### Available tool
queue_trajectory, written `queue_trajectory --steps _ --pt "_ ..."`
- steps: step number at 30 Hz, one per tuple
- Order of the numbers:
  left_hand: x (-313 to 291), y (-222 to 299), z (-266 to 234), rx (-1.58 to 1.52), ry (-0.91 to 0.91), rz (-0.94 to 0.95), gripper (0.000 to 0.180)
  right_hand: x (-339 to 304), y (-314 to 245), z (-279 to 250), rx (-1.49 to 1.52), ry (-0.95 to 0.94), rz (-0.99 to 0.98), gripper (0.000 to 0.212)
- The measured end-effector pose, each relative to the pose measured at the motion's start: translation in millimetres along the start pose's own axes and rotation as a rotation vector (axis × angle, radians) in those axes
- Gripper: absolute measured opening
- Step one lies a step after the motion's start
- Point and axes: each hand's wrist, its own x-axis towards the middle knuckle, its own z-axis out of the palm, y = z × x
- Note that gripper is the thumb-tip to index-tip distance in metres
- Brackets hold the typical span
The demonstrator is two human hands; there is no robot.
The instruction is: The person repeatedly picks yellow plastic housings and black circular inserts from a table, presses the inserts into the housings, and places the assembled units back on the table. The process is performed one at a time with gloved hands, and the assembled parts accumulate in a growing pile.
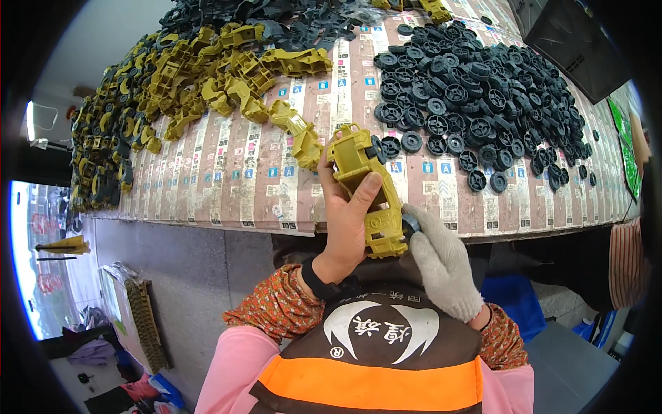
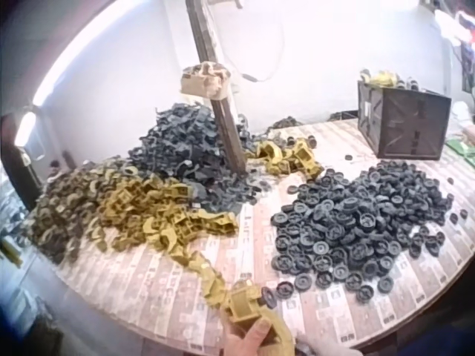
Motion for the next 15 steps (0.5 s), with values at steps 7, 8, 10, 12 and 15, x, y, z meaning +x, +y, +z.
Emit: queue_trajectory --steps 7,8,10,12,15 --pt "-6 6 8 0.192 -0.076 0.285 0.092 -4 4 12 -0.327 0.059 -0.250 0.066" --pt "-7 5 11 0.142 -0.119 0.343 0.095 -1 4 11 -0.316 0.030 -0.230 0.069" --pt "-10 4 10 0.133 -0.193 0.386 0.101 0 5 10 -0.285 -0.015 -0.178 0.073" --pt "-15 2 10 0.156 -0.216 0.488 0.103 2 0 9 -0.244 -0.061 -0.121 0.075" --pt "-14 -3 7 0.166 -0.254 0.643 0.104 12 -14 7 -0.231 -0.085 -0.125 0.078"
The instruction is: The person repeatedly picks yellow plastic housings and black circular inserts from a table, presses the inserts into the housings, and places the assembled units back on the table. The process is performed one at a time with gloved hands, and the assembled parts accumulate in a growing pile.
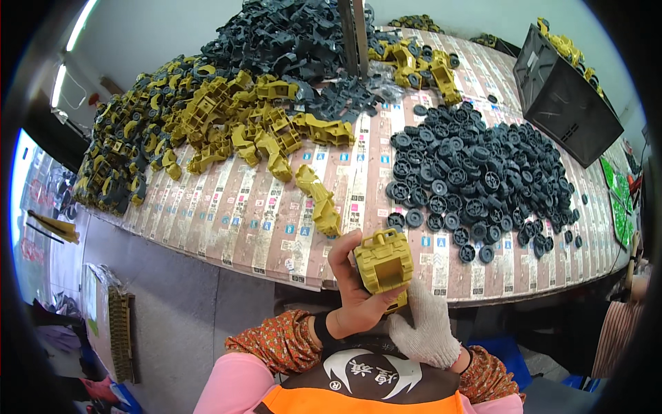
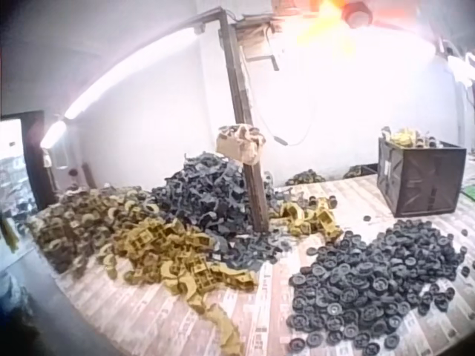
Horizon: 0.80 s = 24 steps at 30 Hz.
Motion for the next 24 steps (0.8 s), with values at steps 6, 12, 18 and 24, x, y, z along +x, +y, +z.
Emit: queue_trajectory --steps 6,12,18,24 --pt "31 6 -4 -0.098 0.074 -0.455 0.090 34 -9 -6 0.103 -0.001 0.194 0.078" --pt "59 7 -41 -0.204 -0.051 -0.594 0.085 82 -6 -59 0.748 -0.038 0.360 0.056" --pt "54 12 -91 -0.120 0.151 -0.644 0.046 117 26 -92 1.031 0.003 0.358 0.061" --pt "37 21 -126 -0.042 0.272 -0.715 0.035 146 30 -95 1.013 0.014 0.452 0.052"
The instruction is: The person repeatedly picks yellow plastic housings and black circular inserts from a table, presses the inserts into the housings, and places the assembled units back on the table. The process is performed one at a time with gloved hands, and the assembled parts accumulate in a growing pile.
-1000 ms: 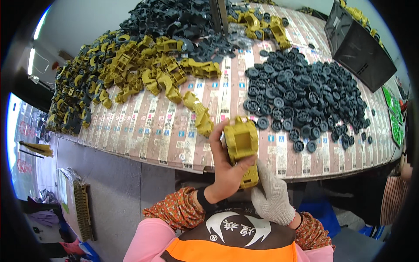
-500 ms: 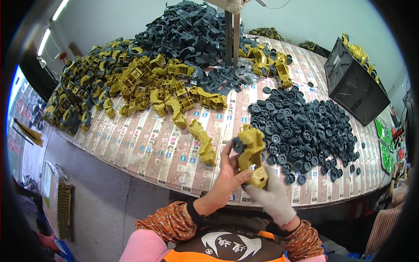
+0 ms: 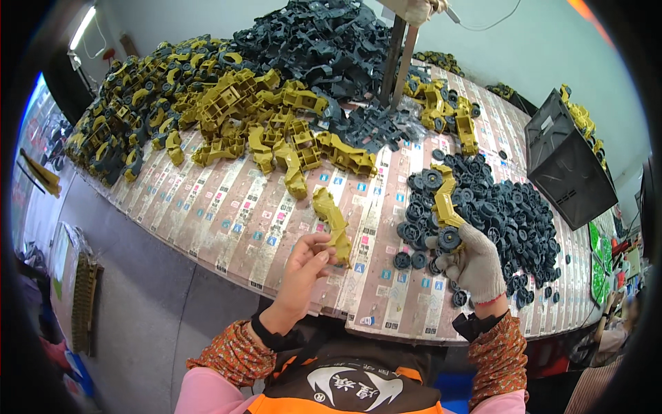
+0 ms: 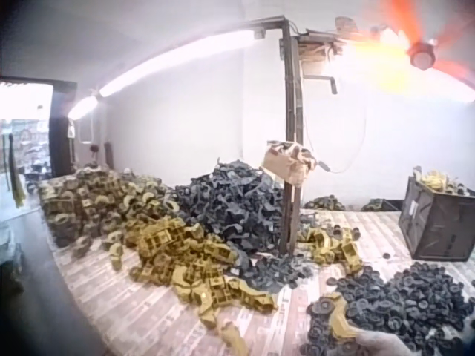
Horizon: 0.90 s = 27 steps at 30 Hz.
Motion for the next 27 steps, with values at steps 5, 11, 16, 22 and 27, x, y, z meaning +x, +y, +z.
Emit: queue_trajectory --steps 5,11,16,22,27 --pt "-3 10 -14 0.018 0.110 0.028 0.028 62 -65 4 -0.304 0.090 -0.183 0.043" --pt "-6 14 -22 0.054 0.116 0.006 0.028 160 -176 -12 -0.441 0.129 -0.604 0.047" --pt "-8 7 -43 0.144 0.174 0.006 0.032 156 -156 20 -0.717 0.218 -0.578 0.066" --pt "32 8 -29 0.195 0.252 0.039 0.052 78 -45 28 -1.174 0.028 -0.333 0.041" --pt "76 5 -2 0.266 0.224 0.025 0.076 9 7 27 -1.202 -0.078 -0.515 0.032"
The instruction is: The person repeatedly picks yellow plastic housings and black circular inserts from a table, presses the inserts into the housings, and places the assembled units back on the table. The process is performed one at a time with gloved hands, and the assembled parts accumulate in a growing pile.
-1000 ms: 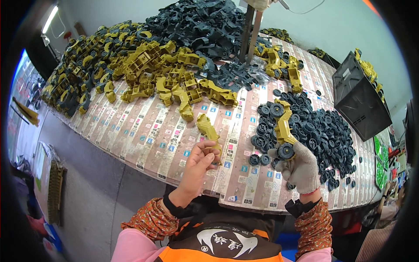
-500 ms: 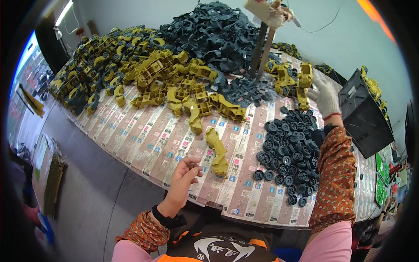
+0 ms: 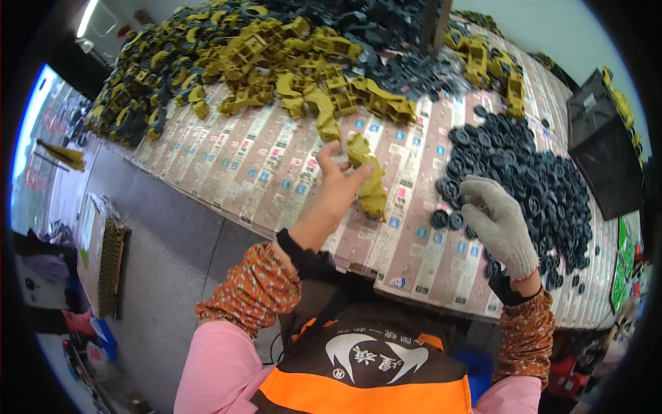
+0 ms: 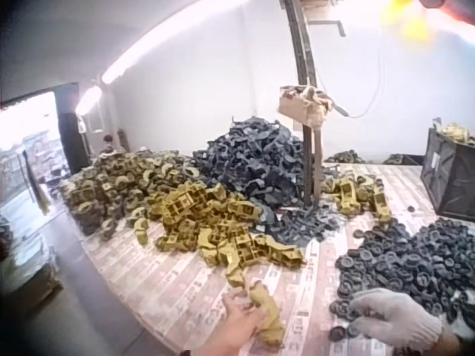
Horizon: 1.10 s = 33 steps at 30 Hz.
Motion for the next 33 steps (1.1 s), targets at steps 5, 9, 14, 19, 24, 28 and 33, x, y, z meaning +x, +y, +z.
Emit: queue_trajectory --steps 5,9,14,19,24,28,33 --pt "32 -49 8 0.145 -0.078 0.235 0.088 -39 14 -8 -0.159 0.188 0.025 0.019" --pt "21 -27 30 0.108 -0.147 0.010 0.093 -62 35 22 -0.276 0.292 -0.110 0.017" --pt "28 -37 -18 0.172 -0.165 -0.012 0.080 -35 44 86 -0.627 0.376 -0.165 0.010" --pt "51 -38 -37 0.108 -0.360 -0.075 0.069 -29 39 113 -0.624 0.284 0.189 0.023" --pt "53 -34 -16 0.190 -0.404 -0.023 0.069 -77 42 122 -0.730 0.460 -0.046 0.027" --pt "50 -34 10 0.251 -0.421 0.005 0.069 -107 31 109 -0.700 0.134 0.077 0.021" --pt "50 -33 23 0.298 -0.427 0.038 0.069 -116 57 118 -0.611 0.352 -0.017 0.023"
